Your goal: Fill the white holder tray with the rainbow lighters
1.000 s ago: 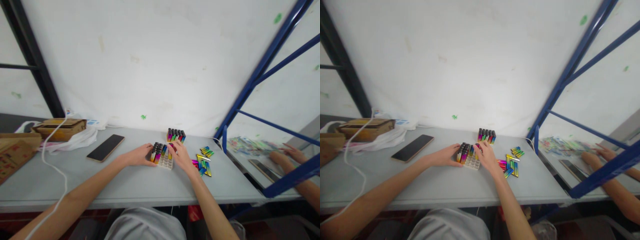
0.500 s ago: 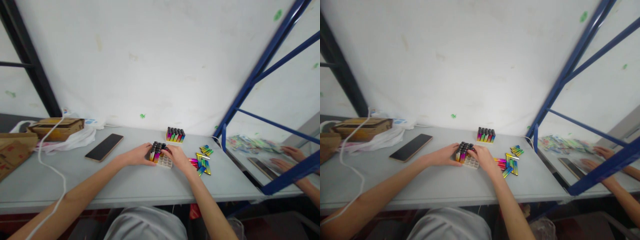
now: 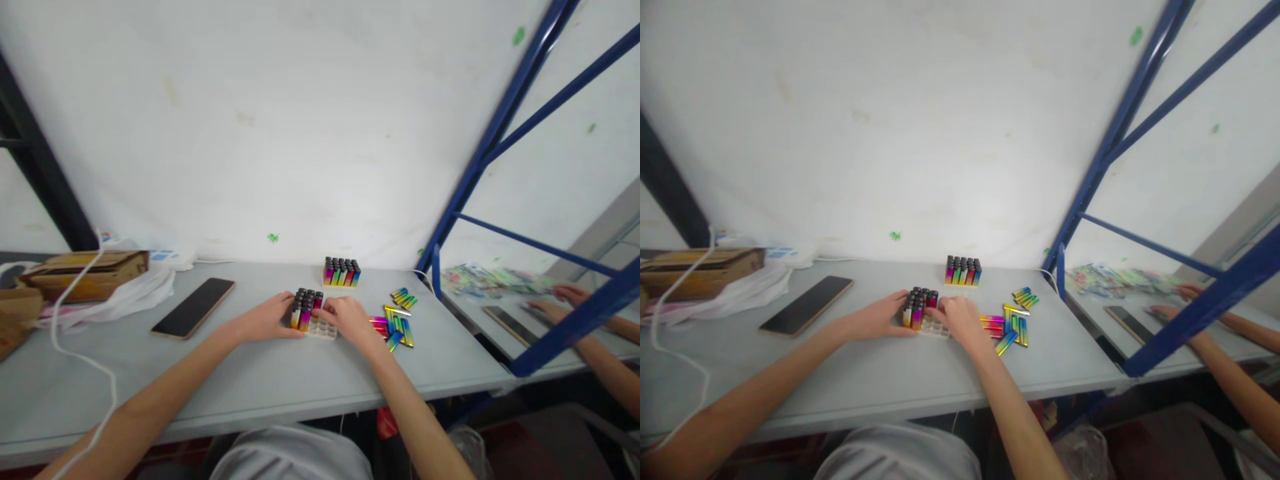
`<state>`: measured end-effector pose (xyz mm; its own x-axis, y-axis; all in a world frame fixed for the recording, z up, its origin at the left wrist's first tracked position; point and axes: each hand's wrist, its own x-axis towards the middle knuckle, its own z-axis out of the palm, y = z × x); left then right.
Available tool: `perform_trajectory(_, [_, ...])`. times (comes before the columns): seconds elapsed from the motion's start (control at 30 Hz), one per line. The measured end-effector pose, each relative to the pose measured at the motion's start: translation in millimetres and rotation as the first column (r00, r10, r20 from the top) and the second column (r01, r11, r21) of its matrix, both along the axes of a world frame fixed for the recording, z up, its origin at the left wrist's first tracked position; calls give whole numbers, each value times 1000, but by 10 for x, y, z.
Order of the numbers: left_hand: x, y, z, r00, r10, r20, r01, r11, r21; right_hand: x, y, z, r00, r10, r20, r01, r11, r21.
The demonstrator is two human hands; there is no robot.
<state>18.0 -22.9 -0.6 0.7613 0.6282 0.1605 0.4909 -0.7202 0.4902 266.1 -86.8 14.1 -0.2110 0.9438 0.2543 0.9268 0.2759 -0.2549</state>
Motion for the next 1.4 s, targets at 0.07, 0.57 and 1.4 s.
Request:
perform_trajectory(0.07, [-4,5,-6,1000,-1,1,1,1000,5,135,3,63,995,71,-72,-73,997,-17])
perform_trajectory(0.57, [-2,33,-1,1000,4,-18,-3,1000,20,1417,-308,452,991,-84,-101,41,925,-377])
perform_trajectory(1.4, [-4,19,9,999,22,-37,-21,999,25,682,35,188,276,49,-960,-203,979,-9])
